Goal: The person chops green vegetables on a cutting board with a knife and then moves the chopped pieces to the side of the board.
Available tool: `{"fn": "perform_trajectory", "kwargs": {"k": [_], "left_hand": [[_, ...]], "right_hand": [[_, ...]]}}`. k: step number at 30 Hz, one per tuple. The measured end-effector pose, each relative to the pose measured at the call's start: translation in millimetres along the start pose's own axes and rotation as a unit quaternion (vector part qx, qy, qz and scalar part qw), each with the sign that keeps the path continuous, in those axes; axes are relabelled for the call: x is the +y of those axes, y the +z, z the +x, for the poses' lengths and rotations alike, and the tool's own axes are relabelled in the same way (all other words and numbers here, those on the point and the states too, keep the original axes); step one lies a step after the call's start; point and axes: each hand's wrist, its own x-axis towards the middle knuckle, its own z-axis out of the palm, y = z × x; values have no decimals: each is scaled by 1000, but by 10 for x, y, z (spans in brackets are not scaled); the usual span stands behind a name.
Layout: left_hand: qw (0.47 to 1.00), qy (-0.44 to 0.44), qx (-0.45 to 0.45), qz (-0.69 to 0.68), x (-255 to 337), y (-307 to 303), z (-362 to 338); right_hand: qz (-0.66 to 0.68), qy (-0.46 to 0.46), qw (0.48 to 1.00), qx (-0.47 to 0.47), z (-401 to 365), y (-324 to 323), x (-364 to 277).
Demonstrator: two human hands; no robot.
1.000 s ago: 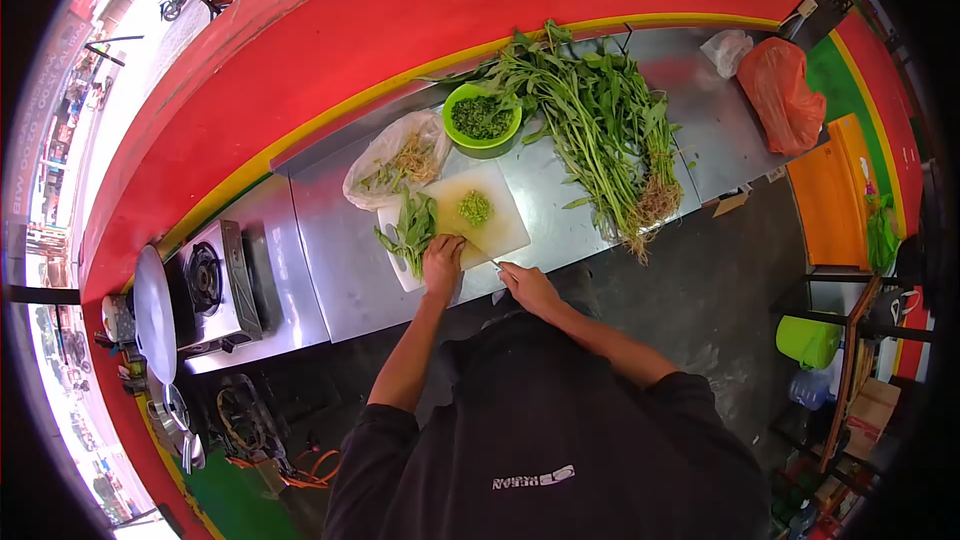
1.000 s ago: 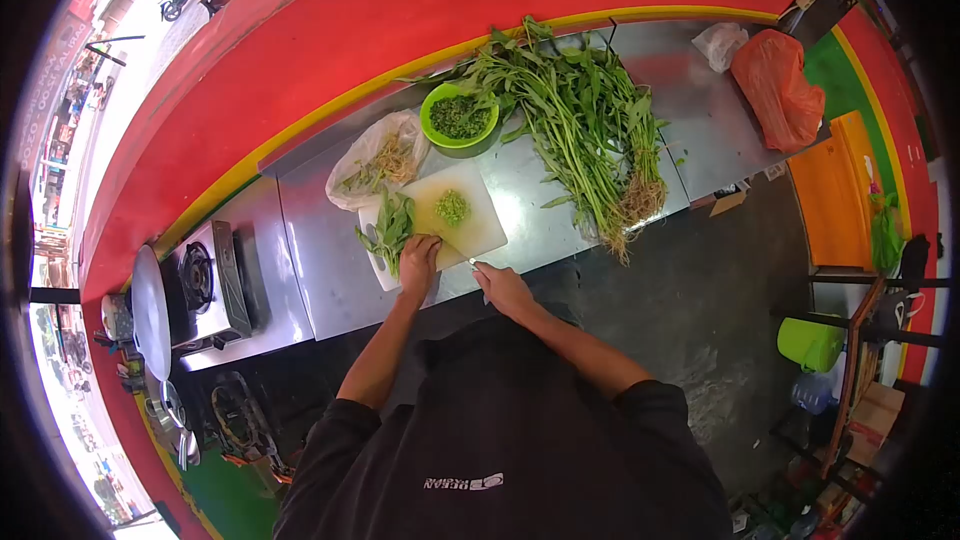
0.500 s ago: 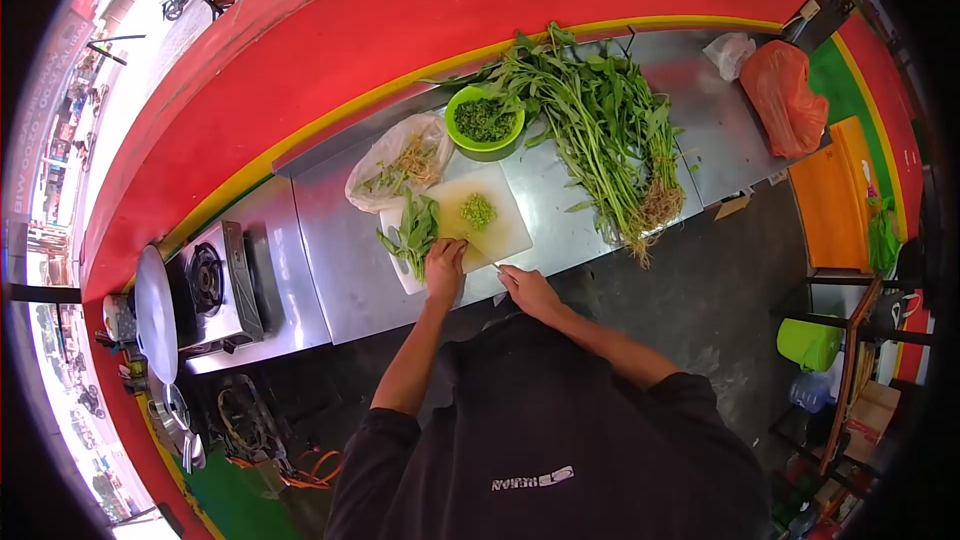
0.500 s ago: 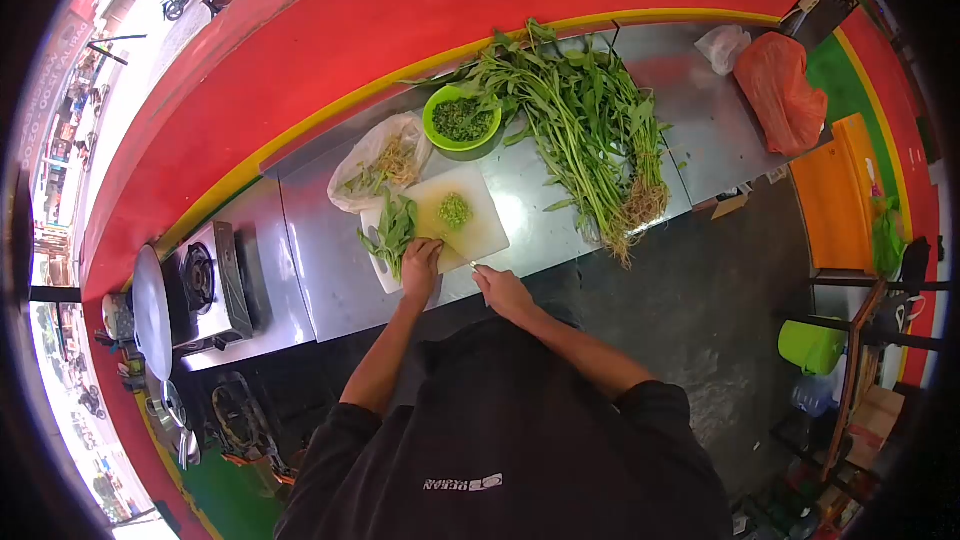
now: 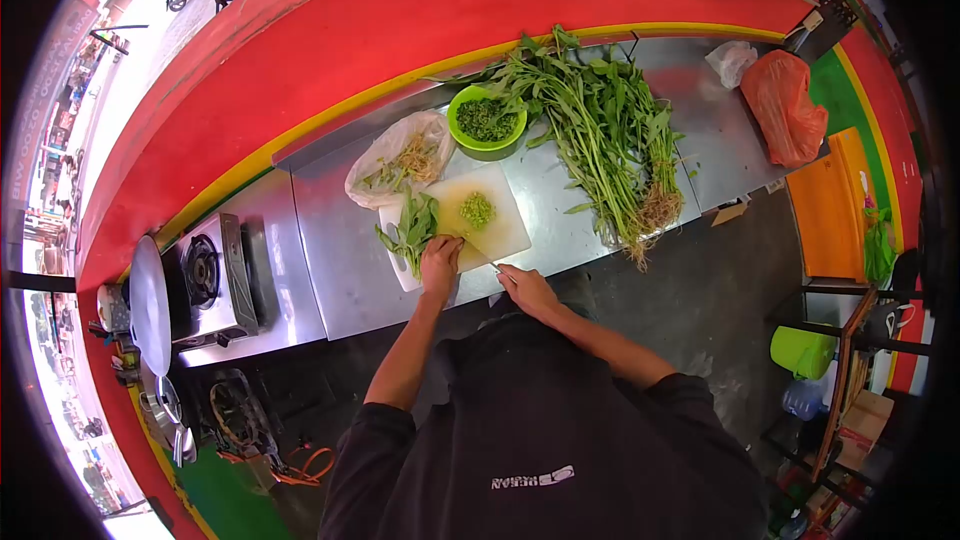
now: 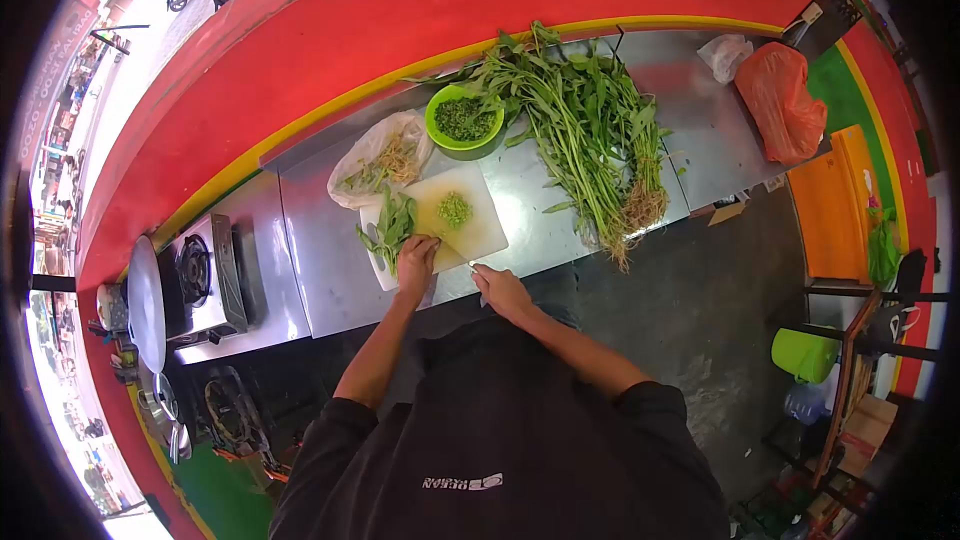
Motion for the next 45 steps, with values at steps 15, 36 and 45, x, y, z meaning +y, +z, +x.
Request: {"fn": "perform_trajectory", "kwargs": {"k": [15,36,45], "left_hand": [[999,-33,-2,1,-1,28,-4],[999,-32,-16,21,-5,36,-31],[1000,-9,-15,25,10,-7,-44]], "right_hand": [[47,-2,999,-17,-13,-26,-72],[10,13,1000,2,-9,128,5],[-3,5,999,39,91,178,-102]]}}
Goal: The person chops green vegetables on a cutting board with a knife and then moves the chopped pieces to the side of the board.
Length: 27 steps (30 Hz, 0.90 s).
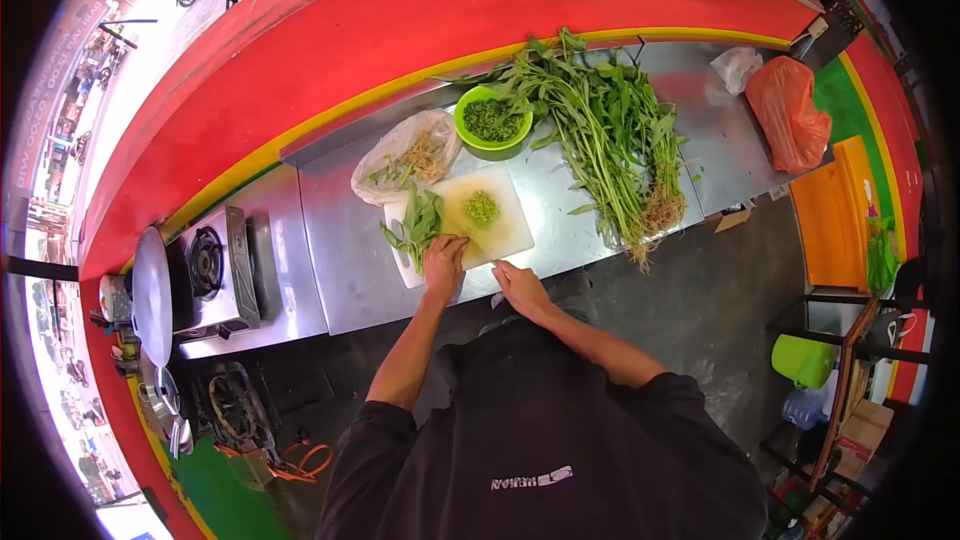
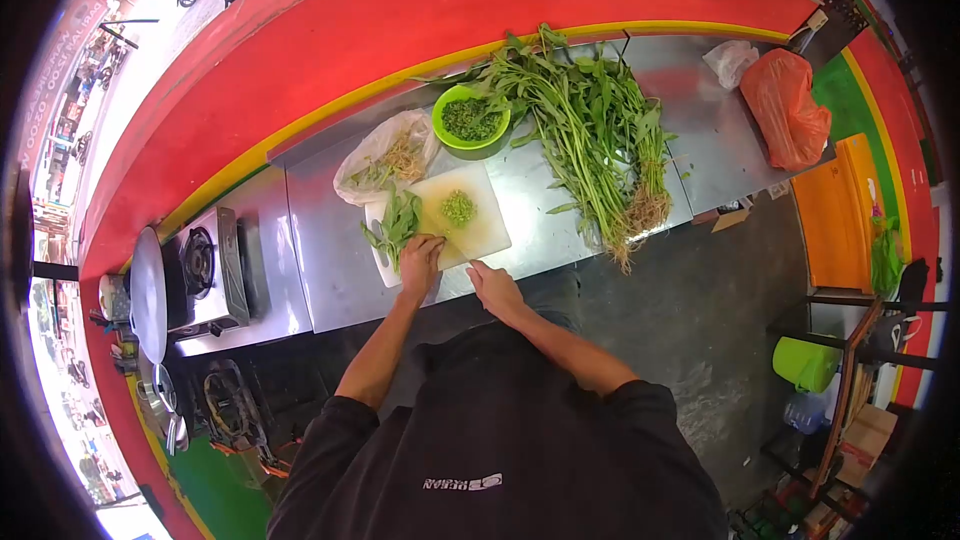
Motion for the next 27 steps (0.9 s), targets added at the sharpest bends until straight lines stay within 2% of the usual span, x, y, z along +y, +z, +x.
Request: {"fn": "perform_trajectory", "kwargs": {"k": [2,6,11,14,20,27], "left_hand": [[1000,-7,2,3,-25,11,3],[1000,-21,-11,2,-32,38,34],[1000,-14,-11,23,4,24,43],[999,-26,-12,30,2,10,43],[1000,-26,-8,7,-12,10,66],[1000,-13,-18,18,3,2,33]], "right_hand": [[57,28,998,-27,-82,-90,-31],[33,53,997,-49,-84,-109,-9],[-19,-19,1000,0,88,66,98],[-4,11,1000,-27,70,-5,-28],[27,9,999,-42,-54,-164,-64],[-6,8,1000,-23,155,18,18]]}}
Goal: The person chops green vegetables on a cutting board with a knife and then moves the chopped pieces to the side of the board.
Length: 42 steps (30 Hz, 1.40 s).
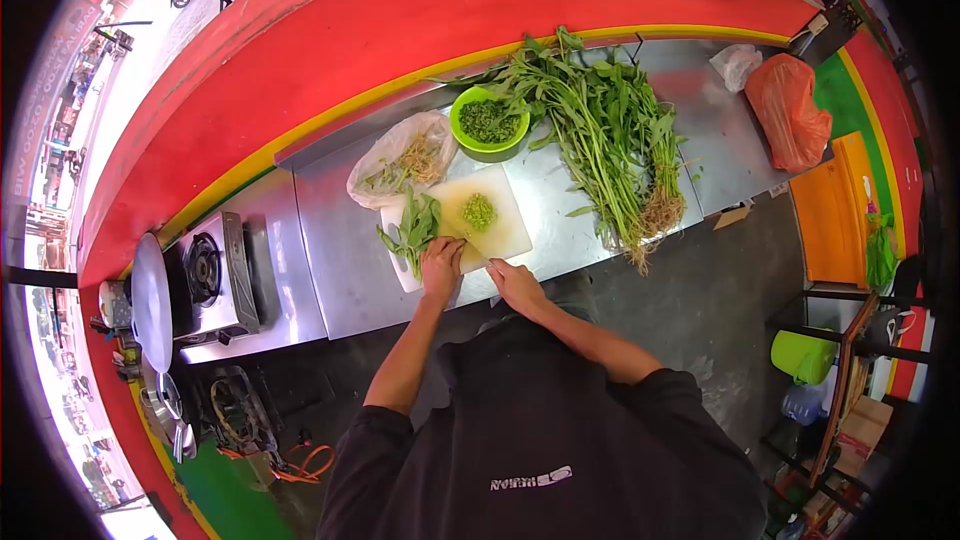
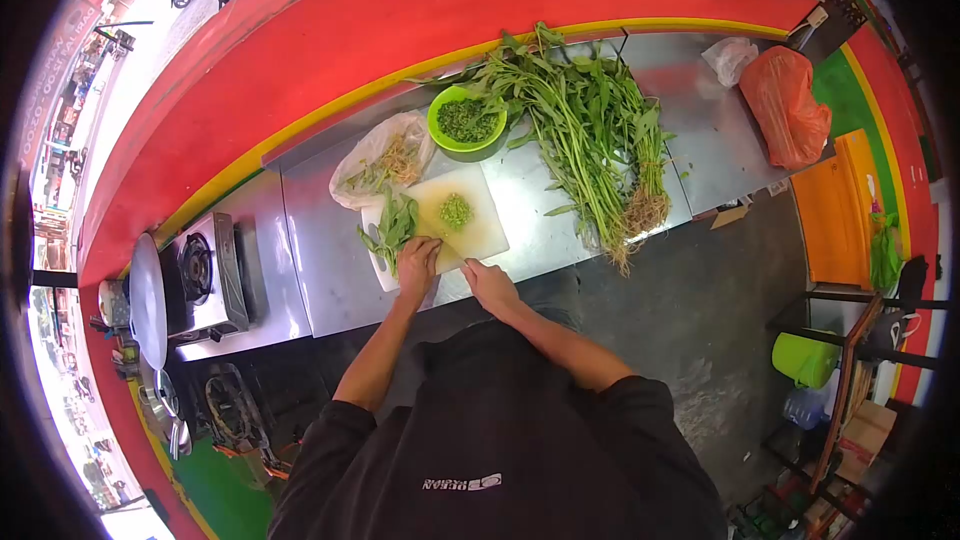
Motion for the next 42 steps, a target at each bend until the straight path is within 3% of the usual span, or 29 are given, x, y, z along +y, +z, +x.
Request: {"fn": "perform_trajectory", "kwargs": {"k": [16,26,37,42], "left_hand": [[1000,-10,17,-9,2,8,3],[1000,10,19,-8,-77,32,26],[998,50,-6,31,-26,-87,80],[998,26,-30,38,-72,-55,79]], "right_hand": [[34,-7,999,-12,-128,-79,24],[-36,-15,999,-7,-38,-79,0],[-60,-6,998,5,-61,-62,-85],[-33,4,999,-22,-28,-7,-33]]}}
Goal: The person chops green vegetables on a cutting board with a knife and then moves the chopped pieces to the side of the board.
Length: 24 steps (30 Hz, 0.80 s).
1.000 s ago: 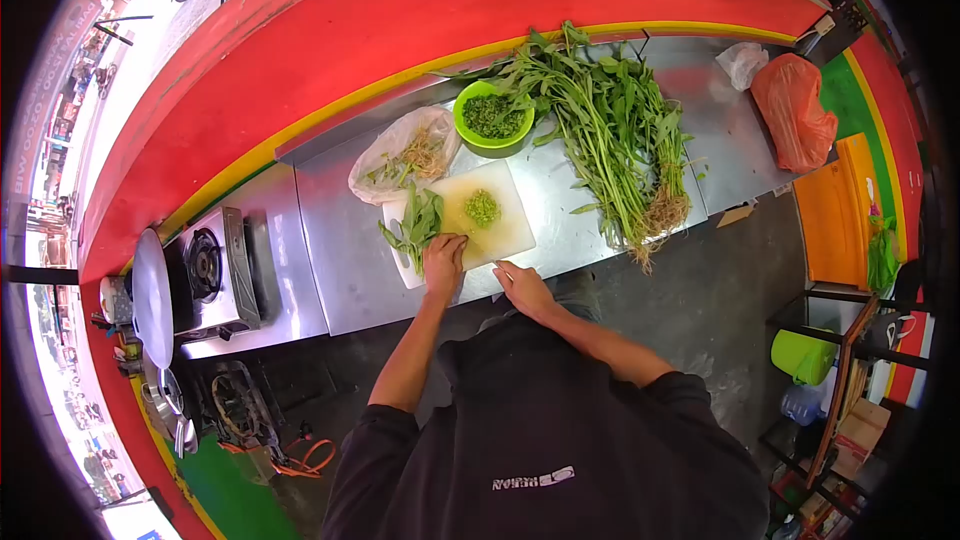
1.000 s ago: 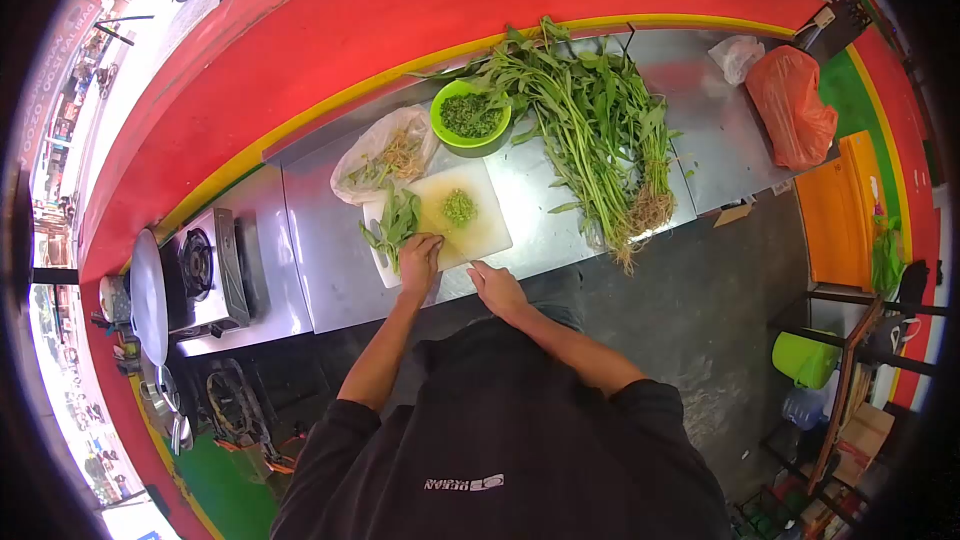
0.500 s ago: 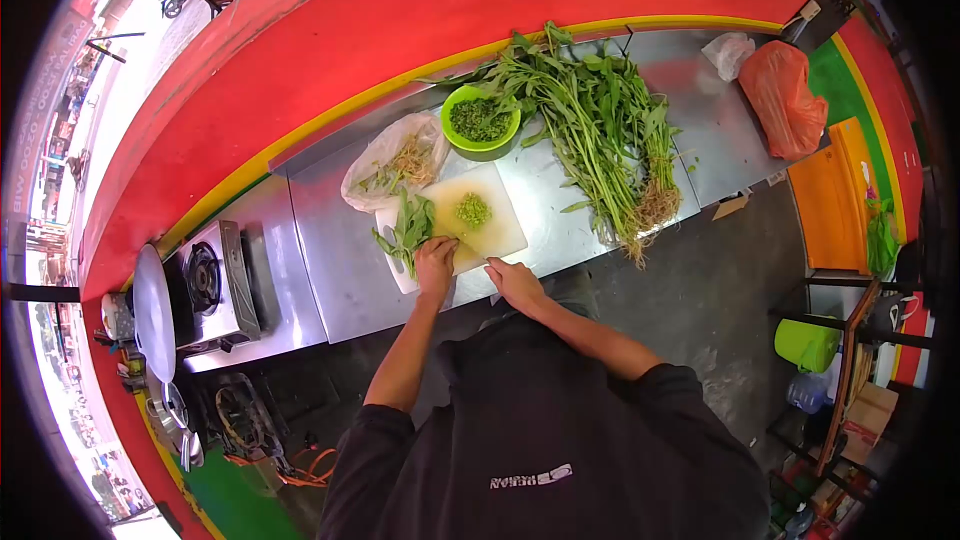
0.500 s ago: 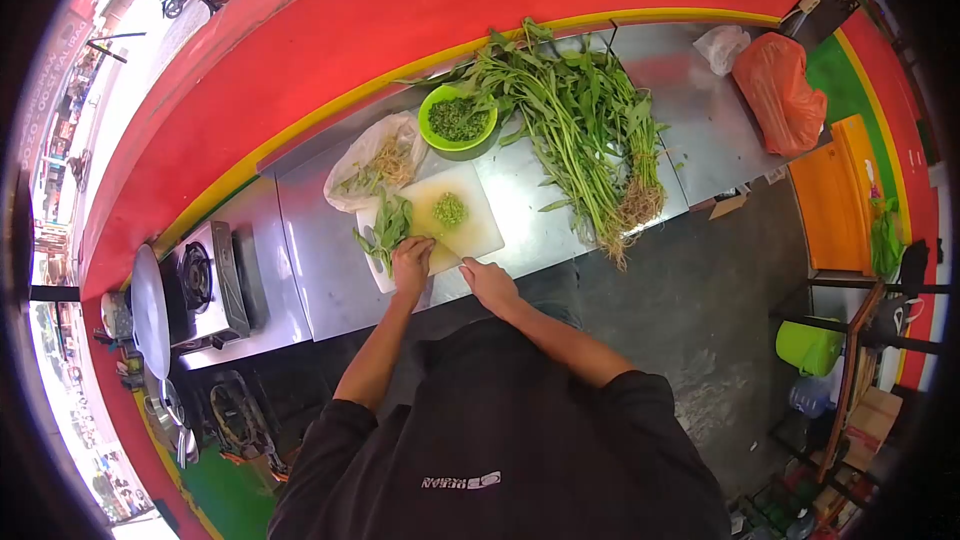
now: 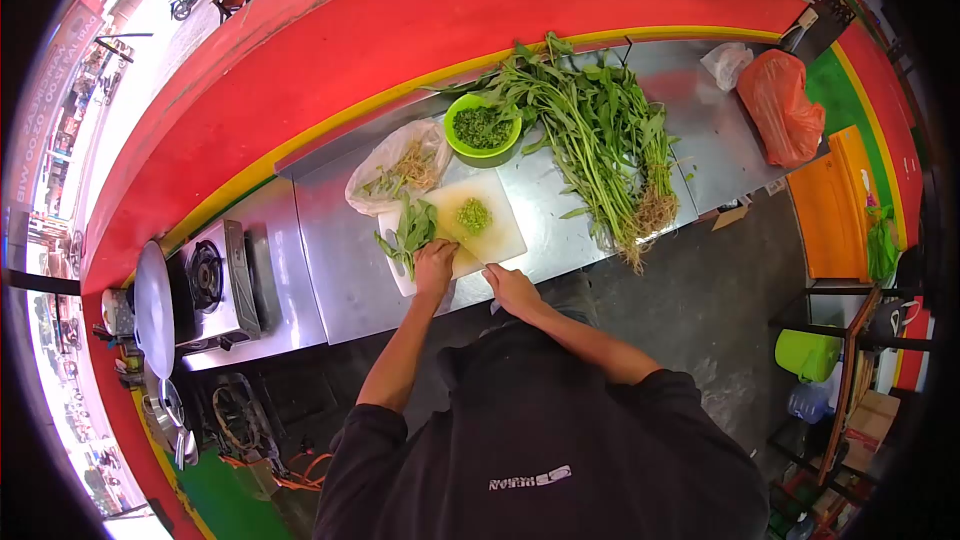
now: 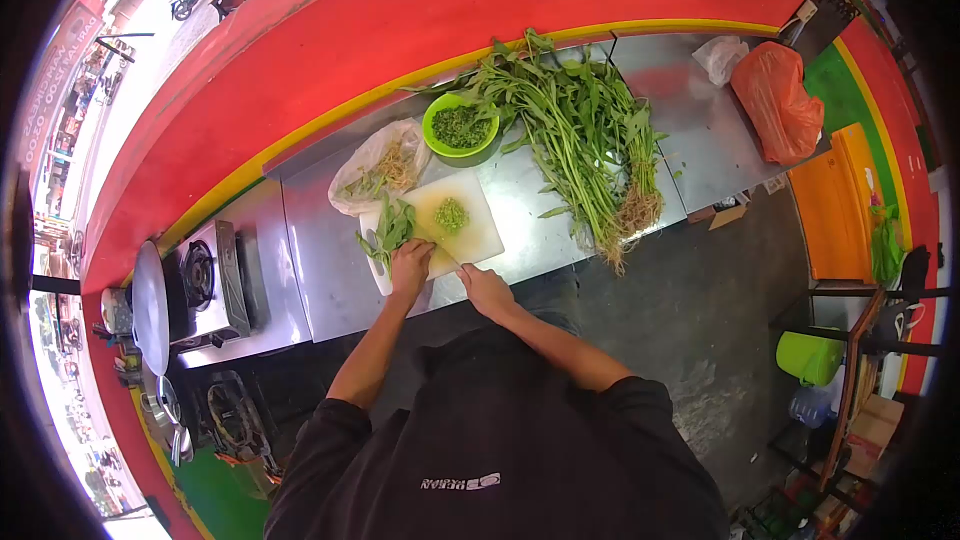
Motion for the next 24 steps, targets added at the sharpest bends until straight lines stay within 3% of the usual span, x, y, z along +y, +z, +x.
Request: {"fn": "perform_trajectory", "kwargs": {"k": [12,16,24], "left_hand": [[1000,15,7,1,27,-17,-25],[1000,4,11,-6,91,1,3],[1000,3,15,-14,85,35,-3]], "right_hand": [[6,-17,999,44,31,23,-28],[47,11,999,2,-114,-138,-10],[28,15,999,7,-216,-99,74]]}}
